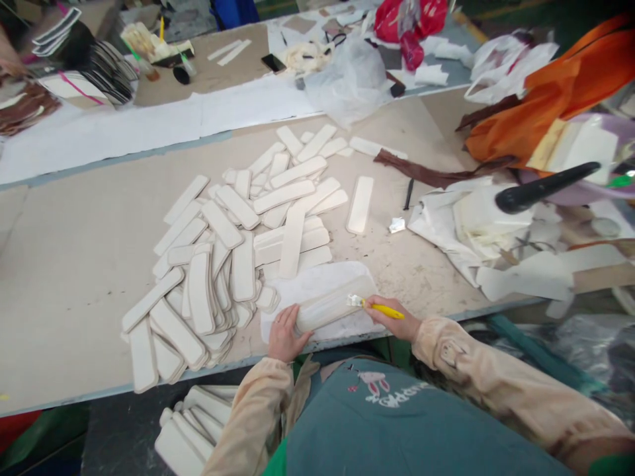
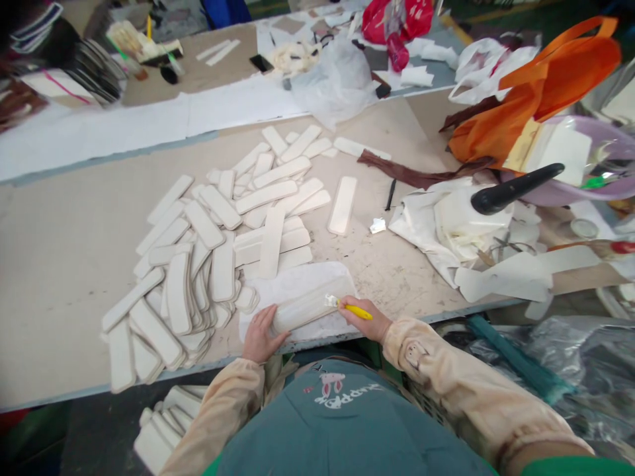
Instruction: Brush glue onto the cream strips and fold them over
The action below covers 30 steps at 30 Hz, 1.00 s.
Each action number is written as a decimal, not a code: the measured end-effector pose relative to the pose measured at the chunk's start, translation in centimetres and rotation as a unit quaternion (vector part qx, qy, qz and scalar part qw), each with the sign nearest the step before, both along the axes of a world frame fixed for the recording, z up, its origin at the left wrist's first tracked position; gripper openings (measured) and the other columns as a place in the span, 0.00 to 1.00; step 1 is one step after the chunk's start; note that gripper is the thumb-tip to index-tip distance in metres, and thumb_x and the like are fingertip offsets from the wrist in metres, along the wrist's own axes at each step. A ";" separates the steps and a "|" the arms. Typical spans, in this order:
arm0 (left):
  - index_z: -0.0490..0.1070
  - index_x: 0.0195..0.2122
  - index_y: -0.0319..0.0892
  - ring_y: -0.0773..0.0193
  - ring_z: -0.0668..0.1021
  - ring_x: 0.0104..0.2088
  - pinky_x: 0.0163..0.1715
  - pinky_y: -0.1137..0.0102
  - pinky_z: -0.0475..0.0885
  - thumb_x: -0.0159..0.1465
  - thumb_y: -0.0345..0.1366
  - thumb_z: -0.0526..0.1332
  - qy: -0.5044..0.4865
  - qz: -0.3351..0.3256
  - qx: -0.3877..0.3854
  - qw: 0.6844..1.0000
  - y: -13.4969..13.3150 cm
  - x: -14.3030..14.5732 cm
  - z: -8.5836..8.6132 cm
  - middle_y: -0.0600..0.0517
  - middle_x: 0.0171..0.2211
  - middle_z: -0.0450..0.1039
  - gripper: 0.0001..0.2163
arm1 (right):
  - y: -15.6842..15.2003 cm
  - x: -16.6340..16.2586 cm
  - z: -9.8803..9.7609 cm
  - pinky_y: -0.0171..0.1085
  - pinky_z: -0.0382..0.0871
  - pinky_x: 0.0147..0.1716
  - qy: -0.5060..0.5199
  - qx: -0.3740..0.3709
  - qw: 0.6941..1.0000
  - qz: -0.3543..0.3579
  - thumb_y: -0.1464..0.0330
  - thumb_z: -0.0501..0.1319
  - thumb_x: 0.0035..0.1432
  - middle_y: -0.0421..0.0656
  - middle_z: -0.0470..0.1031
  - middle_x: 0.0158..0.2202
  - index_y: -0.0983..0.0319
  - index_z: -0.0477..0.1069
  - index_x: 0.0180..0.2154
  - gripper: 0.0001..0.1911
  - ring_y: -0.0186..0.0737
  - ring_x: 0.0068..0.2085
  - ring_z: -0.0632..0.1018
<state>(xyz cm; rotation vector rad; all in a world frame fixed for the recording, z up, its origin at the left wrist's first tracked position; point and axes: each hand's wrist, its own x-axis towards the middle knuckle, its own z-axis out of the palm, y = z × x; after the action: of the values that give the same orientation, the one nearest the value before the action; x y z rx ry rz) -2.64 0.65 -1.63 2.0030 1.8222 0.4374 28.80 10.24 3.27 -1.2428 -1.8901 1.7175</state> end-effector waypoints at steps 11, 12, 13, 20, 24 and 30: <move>0.55 0.59 0.40 0.51 0.67 0.54 0.54 0.56 0.64 0.55 0.45 0.62 0.016 0.000 0.006 1.000 -0.1 0.2 0.1 0.42 0.54 0.65 0.33 | 1.1 3.1 1.1 0.32 0.64 0.29 -0.050 0.080 0.993 -0.070 0.61 0.52 0.61 0.36 0.66 0.23 0.59 0.65 0.32 0.09 0.34 0.26 0.71; 0.55 0.59 0.40 0.51 0.67 0.54 0.54 0.56 0.64 0.55 0.45 0.62 0.016 -0.001 0.005 1.000 -0.2 0.1 0.1 0.42 0.54 0.65 0.33 | 1.0 2.8 1.1 0.32 0.65 0.29 -0.050 0.087 0.992 -0.073 0.61 0.52 0.61 0.36 0.67 0.23 0.59 0.65 0.33 0.09 0.34 0.26 0.71; 0.55 0.59 0.40 0.51 0.67 0.54 0.54 0.56 0.64 0.55 0.46 0.62 0.016 -0.003 0.005 1.000 -0.2 0.1 0.1 0.42 0.54 0.64 0.33 | 0.9 2.4 1.1 0.32 0.65 0.29 -0.047 0.093 0.992 -0.071 0.62 0.52 0.61 0.36 0.67 0.23 0.59 0.65 0.33 0.09 0.34 0.26 0.72; 0.55 0.60 0.40 0.51 0.66 0.55 0.55 0.56 0.63 0.55 0.47 0.62 0.016 -0.002 -0.008 1.000 -0.1 -0.1 -0.2 0.41 0.55 0.64 0.34 | 0.2 1.4 0.4 0.33 0.65 0.30 -0.059 0.126 0.989 -0.038 0.62 0.52 0.61 0.36 0.68 0.23 0.59 0.65 0.33 0.09 0.33 0.25 0.72; 0.55 0.60 0.40 0.51 0.66 0.55 0.56 0.56 0.62 0.53 0.47 0.63 0.014 0.008 -0.035 0.999 -0.1 0.0 0.2 0.41 0.55 0.64 0.36 | 0.0 2.7 0.8 0.33 0.65 0.29 -0.087 0.116 0.986 -0.079 0.60 0.51 0.61 0.37 0.69 0.24 0.58 0.66 0.34 0.10 0.34 0.26 0.72; 0.50 0.62 0.38 0.50 0.65 0.56 0.57 0.55 0.61 0.51 0.51 0.64 -0.002 0.003 -0.065 0.998 -0.2 -0.5 0.4 0.40 0.56 0.63 0.42 | -0.5 1.7 1.3 0.33 0.67 0.30 -0.074 0.101 0.992 -0.025 0.59 0.51 0.61 0.38 0.70 0.25 0.58 0.65 0.34 0.11 0.35 0.27 0.73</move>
<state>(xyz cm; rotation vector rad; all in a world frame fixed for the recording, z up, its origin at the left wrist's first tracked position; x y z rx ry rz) -3.12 0.48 -1.19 1.9083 1.8074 0.3164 30.53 9.78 4.61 -1.3571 -2.0400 1.4023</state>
